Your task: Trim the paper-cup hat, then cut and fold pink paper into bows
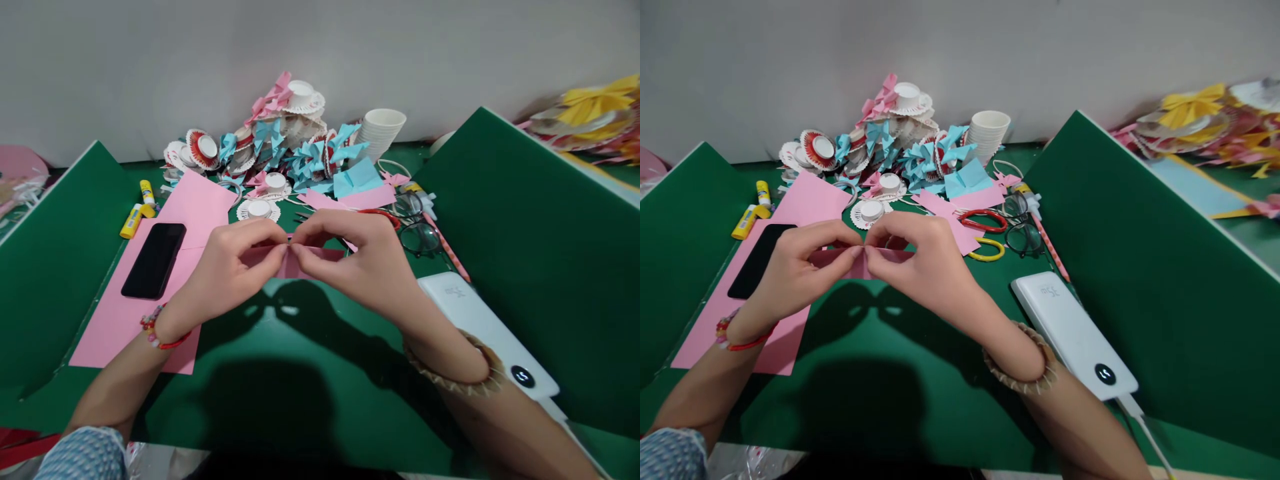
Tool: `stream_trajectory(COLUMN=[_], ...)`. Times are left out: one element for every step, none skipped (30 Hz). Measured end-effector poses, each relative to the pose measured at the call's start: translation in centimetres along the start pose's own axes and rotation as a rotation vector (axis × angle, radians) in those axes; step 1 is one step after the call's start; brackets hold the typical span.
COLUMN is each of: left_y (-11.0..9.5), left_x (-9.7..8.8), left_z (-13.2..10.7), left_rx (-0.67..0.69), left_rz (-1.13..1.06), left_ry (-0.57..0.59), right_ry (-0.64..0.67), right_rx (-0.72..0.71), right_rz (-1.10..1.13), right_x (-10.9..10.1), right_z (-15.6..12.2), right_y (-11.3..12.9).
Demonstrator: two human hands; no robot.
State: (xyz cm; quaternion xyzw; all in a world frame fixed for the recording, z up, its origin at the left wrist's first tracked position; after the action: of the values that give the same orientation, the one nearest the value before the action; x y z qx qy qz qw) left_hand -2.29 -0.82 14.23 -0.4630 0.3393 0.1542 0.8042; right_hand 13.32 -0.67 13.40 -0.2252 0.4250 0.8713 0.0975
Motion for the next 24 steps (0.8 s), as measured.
stream_trajectory(left_y=[0.0,0.0,0.1,0.1,0.1,0.1,0.1,0.2,0.3,0.4,0.6,0.8,1.0,1.2,1.3,1.4,1.5,1.4,1.3,1.2,1.0,0.8,0.6,0.5], left_x=[0.0,0.1,0.1,0.0,0.0,-0.2,-0.4,-0.6,-0.8,-1.0,-1.3,-1.4,-1.6,-1.7,-1.7,-1.6,-1.4,-1.2,-0.9,-0.7,-0.4,-0.2,-0.1,0.0], left_z=[0.0,0.0,0.0,0.0,0.0,0.0,0.0,-0.1,-0.1,-0.1,-0.2,-0.2,-0.3,-0.3,-0.3,-0.3,-0.3,-0.3,-0.2,-0.2,-0.1,-0.1,-0.1,0.0], left_rx=[0.005,0.01,0.012,0.015,0.011,0.003,-0.007,-0.018,-0.031,-0.044,-0.055,-0.06,-0.066,-0.073,-0.085,-0.102,-0.118,-0.132,-0.143,-0.147,-0.145,-0.139,-0.133,-0.127], left_rz=[-0.002,-0.006,-0.011,-0.017,-0.023,-0.027,-0.031,-0.036,-0.042,-0.05,-0.058,-0.069,-0.078,-0.085,-0.093,-0.103,-0.116,-0.131,-0.146,-0.16,-0.167,-0.167,-0.162,-0.154], left_ry=[0.005,0.015,0.026,0.03,0.027,0.017,0.002,-0.017,-0.034,-0.049,-0.063,-0.081,-0.101,-0.123,-0.141,-0.152,-0.155,-0.147,-0.132,-0.116,-0.1,-0.087,-0.078,-0.071], right_ry=[0.01,0.02,0.03,0.035,0.034,0.031,0.025,0.018,0.011,0.004,-0.007,-0.028,-0.056,-0.089,-0.125,-0.153,-0.162,-0.145,-0.108,-0.06,-0.015,0.02,0.038,0.044], right_rx=[0.002,0.004,0.005,0.007,0.011,0.016,0.022,0.027,0.032,0.037,0.043,0.051,0.056,0.061,0.059,0.05,0.035,0.016,0.001,-0.01,-0.016,-0.014,-0.008,0.0], right_rz=[0.004,0.009,0.013,0.017,0.02,0.024,0.029,0.037,0.047,0.053,0.048,0.032,0.007,-0.02,-0.042,-0.054,-0.055,-0.048,-0.04,-0.032,-0.023,-0.017,-0.012,-0.01], right_x=[0.1,0.1,0.2,0.2,0.1,0.1,-0.1,-0.2,-0.4,-0.7,-0.9,-1.2,-1.4,-1.7,-1.8,-1.9,-1.8,-1.6,-1.3,-1.0,-0.7,-0.5,-0.3,-0.2], right_z=[0.0,0.0,0.0,0.0,0.0,0.1,0.1,0.2,0.2,0.3,0.3,0.4,0.4,0.4,0.4,0.4,0.4,0.4,0.4,0.3,0.3,0.2,0.1,0.1], right_y=[0.0,0.0,0.1,0.1,0.2,0.2,0.1,0.0,-0.1,-0.3,-0.5,-0.7,-0.9,-1.1,-1.1,-1.1,-1.0,-0.8,-0.7,-0.5,-0.4,-0.3,-0.2,-0.2])
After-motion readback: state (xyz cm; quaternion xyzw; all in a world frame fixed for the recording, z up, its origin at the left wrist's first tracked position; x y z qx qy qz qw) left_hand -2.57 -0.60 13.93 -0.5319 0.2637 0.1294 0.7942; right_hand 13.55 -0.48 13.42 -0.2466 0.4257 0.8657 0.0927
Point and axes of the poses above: each hand's wrist, its own z-axis towards the middle knuckle, its own x-axis out of the palm, y = z × x, the point moved 2 cm from there along z, towards the middle knuckle, and after that the axes turned 4 degrees about -x, right-handed, at the moved point
